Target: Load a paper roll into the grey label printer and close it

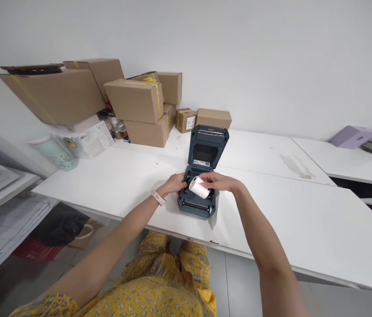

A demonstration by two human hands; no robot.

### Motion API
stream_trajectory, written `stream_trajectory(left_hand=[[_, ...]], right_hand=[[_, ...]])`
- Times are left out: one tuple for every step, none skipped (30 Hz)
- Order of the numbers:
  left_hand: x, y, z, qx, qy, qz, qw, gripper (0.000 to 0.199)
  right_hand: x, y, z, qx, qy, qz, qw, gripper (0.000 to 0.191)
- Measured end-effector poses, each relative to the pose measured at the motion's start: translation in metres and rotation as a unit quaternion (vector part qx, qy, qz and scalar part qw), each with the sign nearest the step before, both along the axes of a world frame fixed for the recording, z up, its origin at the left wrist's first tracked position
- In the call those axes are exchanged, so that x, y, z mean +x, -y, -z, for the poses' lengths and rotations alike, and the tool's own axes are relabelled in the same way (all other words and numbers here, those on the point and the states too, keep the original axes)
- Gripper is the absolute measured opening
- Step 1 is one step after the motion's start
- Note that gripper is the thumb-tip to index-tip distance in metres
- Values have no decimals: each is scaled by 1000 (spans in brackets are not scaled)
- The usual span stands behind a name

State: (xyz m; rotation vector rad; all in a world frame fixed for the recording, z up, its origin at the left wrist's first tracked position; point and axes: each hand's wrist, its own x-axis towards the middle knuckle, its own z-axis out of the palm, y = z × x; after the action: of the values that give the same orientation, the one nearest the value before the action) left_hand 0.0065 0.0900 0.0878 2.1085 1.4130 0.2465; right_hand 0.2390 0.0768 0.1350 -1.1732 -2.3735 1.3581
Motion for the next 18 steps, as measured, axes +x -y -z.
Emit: stream_trajectory(left_hand=[[0, 0, 1, 4, 1, -5, 1000, 28], [0, 1, 1, 10, 1, -10, 1000, 27], [0, 1, 2, 16, 0, -16, 1000, 27], [0, 1, 3, 21, 0, -20, 1000, 26], [0, 2, 4, 25, 0, -23, 999, 26], [0, 2, 5, 27, 0, -26, 999, 26], [0, 3, 6, 28, 0, -28, 999, 27], [1, 4, 6, 29, 0, -32, 999, 29], [1, 5, 6, 31, -2, -36, 999, 32], [2, 7, 6, 33, -4, -42, 999, 35], [3, 8, 6, 36, -7, -47, 998, 39], [4, 9, 7, 39, -10, -51, 998, 42], [5, 11, 7, 43, -12, -53, 998, 43], [6, 12, 8, 48, -15, -56, 997, 44], [6, 13, 8, 51, -18, -59, 997, 45], [7, 14, 9, 54, -21, -63, 996, 45], [8, 14, 10, 56, -24, -68, 996, 46], [8, 15, 10, 56, -26, -73, 995, 46]], right_hand=[[-11, -6, 3, 32, 74, -6, 997, 38], [-19, -12, 6, 61, 143, -6, 988, 33], [-26, -15, 10, 81, 199, -3, 977, 33], [-31, -18, 13, 93, 239, 1, 966, 35], [-35, -20, 16, 99, 264, 6, 959, 38], [-37, -22, 18, 102, 277, 10, 955, 40], [-39, -23, 20, 102, 285, 12, 953, 40], [-40, -24, 21, 103, 293, 13, 950, 38], [-41, -26, 21, 103, 300, 14, 948, 37], [-42, -28, 22, 103, 305, 13, 947, 36], [-42, -30, 22, 103, 308, 13, 946, 35], [-43, -32, 22, 103, 311, 11, 945, 34], [-43, -33, 23, 104, 313, 10, 944, 34], [-44, -35, 23, 107, 315, 8, 943, 34], [-44, -36, 23, 110, 318, 7, 942, 34], [-45, -37, 23, 114, 319, 5, 941, 34], [-45, -37, 23, 118, 321, 3, 940, 33], [-46, -37, 22, 122, 323, 1, 938, 33]])
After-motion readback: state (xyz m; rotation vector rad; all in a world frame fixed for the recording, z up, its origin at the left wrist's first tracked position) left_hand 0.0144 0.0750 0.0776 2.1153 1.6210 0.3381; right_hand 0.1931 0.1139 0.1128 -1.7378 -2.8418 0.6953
